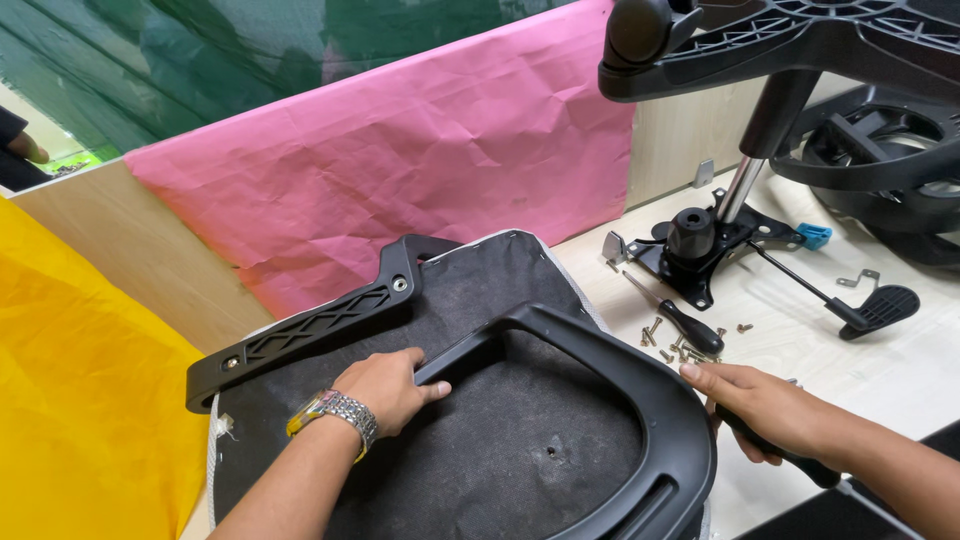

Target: The person uses a screwdriver to attach a black plastic bracket to a fabric-covered chair base, then places a larger black plastic frame over the base and aligns it. The person repeats the screwing action on the bracket and adjusts the frame position.

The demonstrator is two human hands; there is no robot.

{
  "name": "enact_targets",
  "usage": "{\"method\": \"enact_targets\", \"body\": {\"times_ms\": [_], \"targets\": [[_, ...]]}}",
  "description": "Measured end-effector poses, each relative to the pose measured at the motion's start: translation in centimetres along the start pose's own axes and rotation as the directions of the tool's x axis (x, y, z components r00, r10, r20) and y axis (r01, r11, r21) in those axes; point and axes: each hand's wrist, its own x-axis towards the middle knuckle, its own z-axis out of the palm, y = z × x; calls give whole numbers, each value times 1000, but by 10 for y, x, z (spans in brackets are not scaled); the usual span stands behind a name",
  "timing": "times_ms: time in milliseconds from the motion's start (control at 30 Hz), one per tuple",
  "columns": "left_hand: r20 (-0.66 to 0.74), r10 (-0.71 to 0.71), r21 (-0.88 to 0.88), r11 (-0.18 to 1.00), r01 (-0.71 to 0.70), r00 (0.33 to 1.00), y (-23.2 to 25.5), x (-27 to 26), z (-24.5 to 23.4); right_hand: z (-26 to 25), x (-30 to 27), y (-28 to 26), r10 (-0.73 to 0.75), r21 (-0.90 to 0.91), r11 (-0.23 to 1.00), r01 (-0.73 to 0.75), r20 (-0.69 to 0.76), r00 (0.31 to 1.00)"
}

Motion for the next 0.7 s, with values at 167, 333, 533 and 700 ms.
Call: {"method": "enact_targets", "body": {"times_ms": [167, 333, 533, 700], "targets": [[106, -97, -237, 964, 120, 990, 3, -7, 7, -4, -8, 17, -5, 79, 997, 1, 55, 998], [100, -90, -402, 907, 123, 991, 11, -11, 14, 2, -9, 28, 44, 317, 946, -66, 75, 996], [181, -84, -507, 846, 167, 980, 21, -4, 10, 4, -22, 31, -58, 502, 864, -18, 136, 989], [122, 32, -434, 901, 25, 992, 35, 2, -2, 8, -52, 28, 146, 487, 865, -125, -5, 989]]}}
